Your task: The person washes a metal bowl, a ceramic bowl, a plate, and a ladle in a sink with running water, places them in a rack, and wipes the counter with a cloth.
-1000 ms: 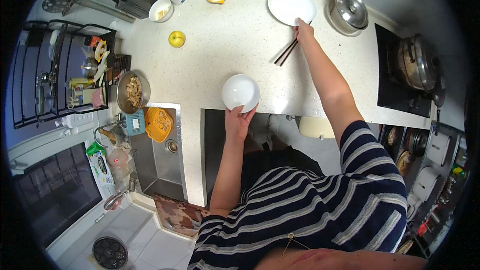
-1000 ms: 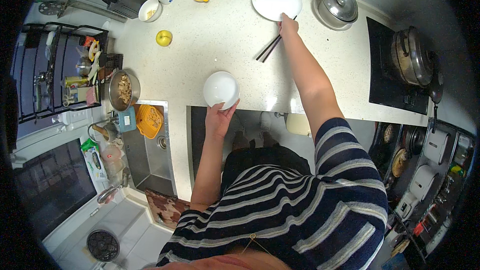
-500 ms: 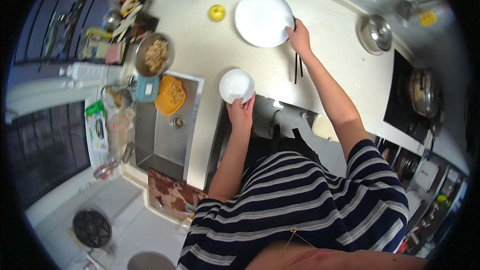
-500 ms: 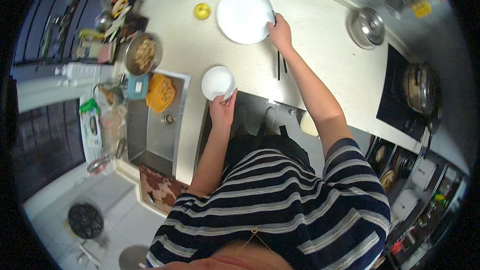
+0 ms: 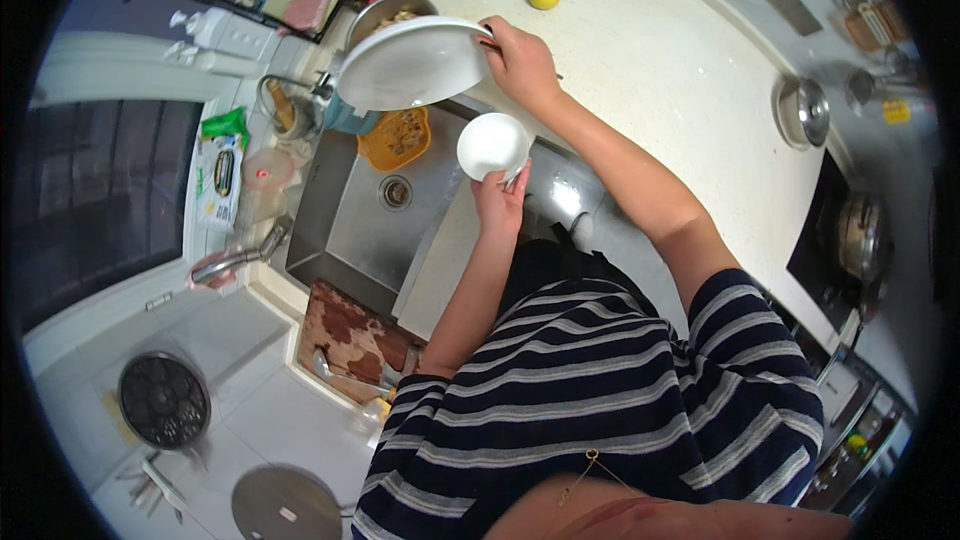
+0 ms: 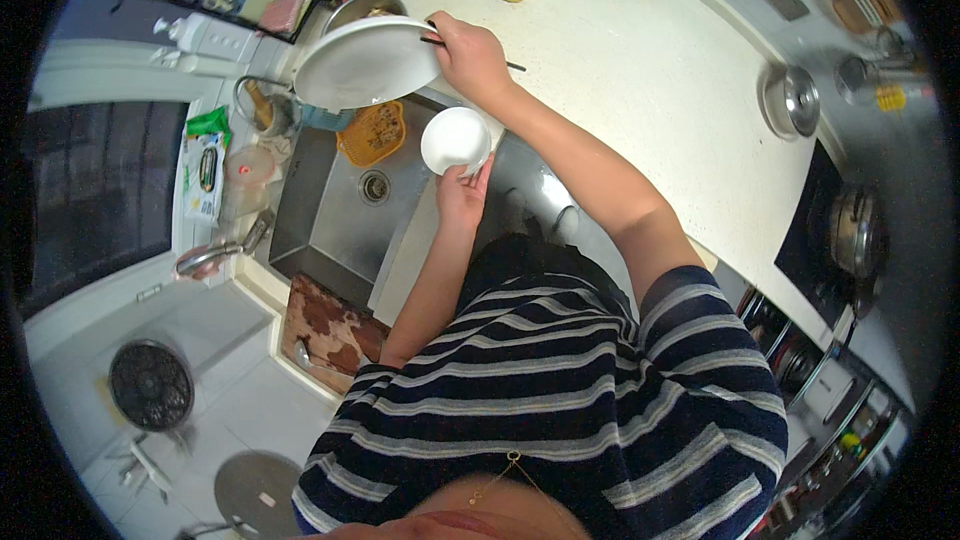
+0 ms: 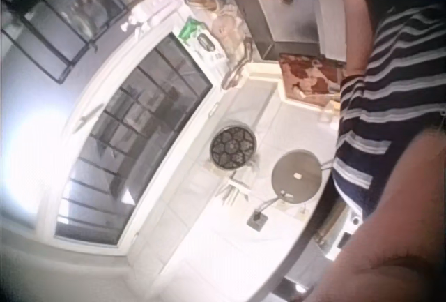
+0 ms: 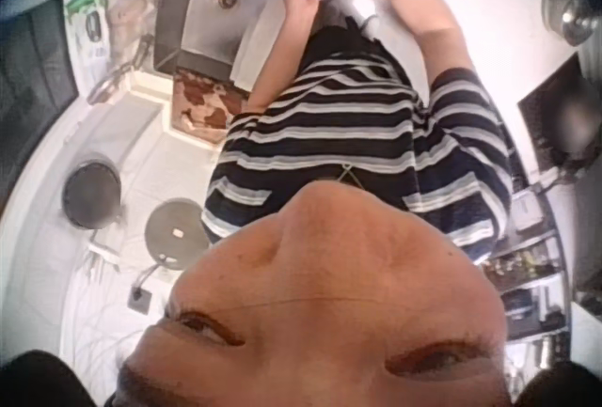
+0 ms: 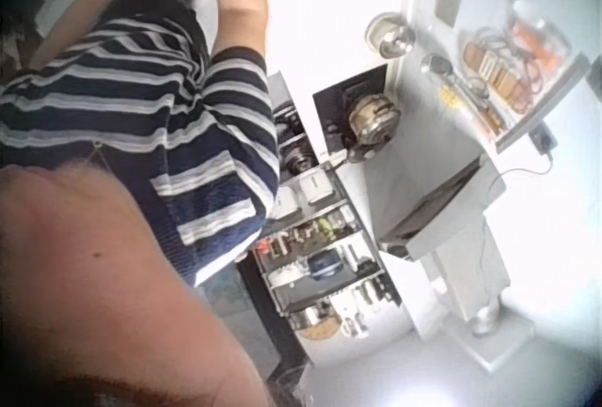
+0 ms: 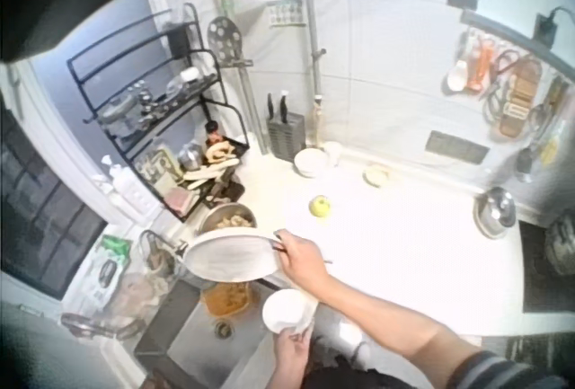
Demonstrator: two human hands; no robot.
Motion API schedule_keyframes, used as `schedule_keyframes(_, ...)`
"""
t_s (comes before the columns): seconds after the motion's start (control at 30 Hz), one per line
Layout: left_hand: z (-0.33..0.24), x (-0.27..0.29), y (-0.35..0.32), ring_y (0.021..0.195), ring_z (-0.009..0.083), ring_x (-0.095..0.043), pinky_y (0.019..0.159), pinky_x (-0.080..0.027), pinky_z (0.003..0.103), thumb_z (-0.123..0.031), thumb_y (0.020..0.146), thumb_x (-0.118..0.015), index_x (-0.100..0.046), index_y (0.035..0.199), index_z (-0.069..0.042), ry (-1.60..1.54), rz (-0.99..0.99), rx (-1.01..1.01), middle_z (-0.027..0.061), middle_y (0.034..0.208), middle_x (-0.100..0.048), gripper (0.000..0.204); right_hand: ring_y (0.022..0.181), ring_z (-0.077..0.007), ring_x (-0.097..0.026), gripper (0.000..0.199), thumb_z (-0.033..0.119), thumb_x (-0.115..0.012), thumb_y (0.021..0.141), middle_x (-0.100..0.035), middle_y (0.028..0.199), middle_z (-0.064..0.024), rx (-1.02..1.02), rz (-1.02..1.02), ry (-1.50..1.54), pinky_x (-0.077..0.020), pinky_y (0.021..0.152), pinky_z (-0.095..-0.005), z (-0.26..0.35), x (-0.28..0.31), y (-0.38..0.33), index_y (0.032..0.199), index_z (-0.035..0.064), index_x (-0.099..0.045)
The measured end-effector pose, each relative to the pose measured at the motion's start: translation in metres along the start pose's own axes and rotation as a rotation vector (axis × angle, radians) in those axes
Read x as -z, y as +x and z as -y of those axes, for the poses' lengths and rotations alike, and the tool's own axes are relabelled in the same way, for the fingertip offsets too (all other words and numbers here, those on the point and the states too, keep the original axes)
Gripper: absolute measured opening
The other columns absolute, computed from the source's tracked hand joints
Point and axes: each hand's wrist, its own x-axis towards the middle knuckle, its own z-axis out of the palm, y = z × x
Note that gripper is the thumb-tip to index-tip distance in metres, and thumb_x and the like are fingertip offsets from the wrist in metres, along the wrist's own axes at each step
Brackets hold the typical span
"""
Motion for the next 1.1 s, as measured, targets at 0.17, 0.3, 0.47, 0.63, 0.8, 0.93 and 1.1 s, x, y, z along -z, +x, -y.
schedule_keyframes(0.17, 0.020, -0.010, 0.002, 0.120, 0.0445, -0.055, 0.099, -0.054, 0.049, 0.003, 0.085, -0.049, -0.024, 0.143, -0.007, 0.168, 0.055, 0.098, 0.0263, 0.135, -0.044, 0.064, 0.076, -0.0415, -0.062, 0.021, 0.017, -0.062, 0.088, -0.063, 0.079, -0.0229, -0.442, -0.030, -0.106, -0.0485, 0.067, -0.0470, -0.045, 0.044, -0.024, 0.099, -0.0001, -0.058)
schedule_keyframes(0.3, 0.061, -0.025, -0.006, 0.124, 0.0417, -0.051, 0.100, -0.052, 0.048, 0.003, 0.086, -0.051, -0.024, 0.145, -0.011, 0.346, 0.178, 0.173, 0.0210, 0.138, -0.043, 0.067, 0.087, -0.0407, -0.064, 0.029, 0.017, -0.062, 0.084, -0.066, 0.092, -0.0264, -0.780, -0.225, -0.056, -0.0498, 0.079, -0.0460, -0.098, 0.136, -0.103, 0.103, -0.0060, -0.061)
schedule_keyframes(0.47, 0.162, -0.041, -0.050, 0.120, 0.0450, -0.055, 0.102, -0.052, 0.048, 0.002, 0.089, -0.047, -0.019, 0.145, -0.005, 0.527, 0.359, 0.395, 0.0299, 0.135, -0.044, 0.063, 0.074, -0.0231, -0.062, 0.025, 0.013, -0.064, 0.083, -0.065, 0.082, -0.0127, -1.071, -0.623, 0.078, -0.0495, 0.069, -0.0361, -0.136, 0.298, -0.288, 0.101, -0.0040, -0.061)
schedule_keyframes(0.63, 0.290, -0.039, -0.128, 0.115, 0.0466, -0.058, 0.099, -0.055, 0.046, -0.001, 0.092, -0.046, -0.020, 0.138, 0.001, 0.651, 0.550, 0.643, 0.0359, 0.131, -0.045, 0.053, 0.062, -0.0130, -0.056, 0.020, 0.007, -0.064, 0.083, -0.061, 0.076, -0.0045, -1.227, -1.018, 0.224, -0.0434, 0.053, -0.0289, -0.096, 0.411, -0.475, 0.101, -0.0017, -0.060)
schedule_keyframes(0.8, 0.430, -0.030, -0.204, 0.110, 0.0444, -0.061, 0.091, -0.059, 0.042, -0.005, 0.095, -0.047, -0.021, 0.133, 0.001, 0.721, 0.625, 0.756, 0.0376, 0.130, -0.044, 0.046, 0.053, -0.0107, -0.050, 0.022, 0.008, -0.063, 0.086, -0.058, 0.072, -0.0040, -1.289, -1.232, 0.276, -0.0359, 0.043, -0.0273, -0.057, 0.497, -0.615, 0.105, -0.0003, -0.058)
schedule_keyframes(0.93, 0.520, -0.029, -0.239, 0.093, 0.0375, -0.067, 0.076, -0.062, 0.037, -0.007, 0.094, -0.047, -0.024, 0.127, -0.001, 0.832, 0.589, 0.619, 0.0326, 0.113, -0.056, 0.041, 0.050, -0.0097, -0.043, 0.016, 0.010, -0.063, 0.088, -0.051, 0.068, -0.0007, -1.319, -1.317, 0.244, -0.0313, 0.042, -0.0261, -0.045, 0.550, -0.685, 0.099, 0.0018, -0.054)
schedule_keyframes(1.1, 0.595, -0.045, -0.246, 0.079, 0.0322, -0.069, 0.065, -0.064, 0.036, -0.006, 0.094, -0.047, -0.024, 0.124, -0.006, 0.908, 0.533, 0.513, 0.0282, 0.100, -0.061, 0.038, 0.051, -0.0092, -0.044, 0.015, 0.011, -0.064, 0.089, -0.050, 0.067, -0.0006, -1.304, -1.393, 0.285, -0.0317, 0.043, -0.0259, -0.055, 0.599, -0.731, 0.098, 0.0023, -0.055)
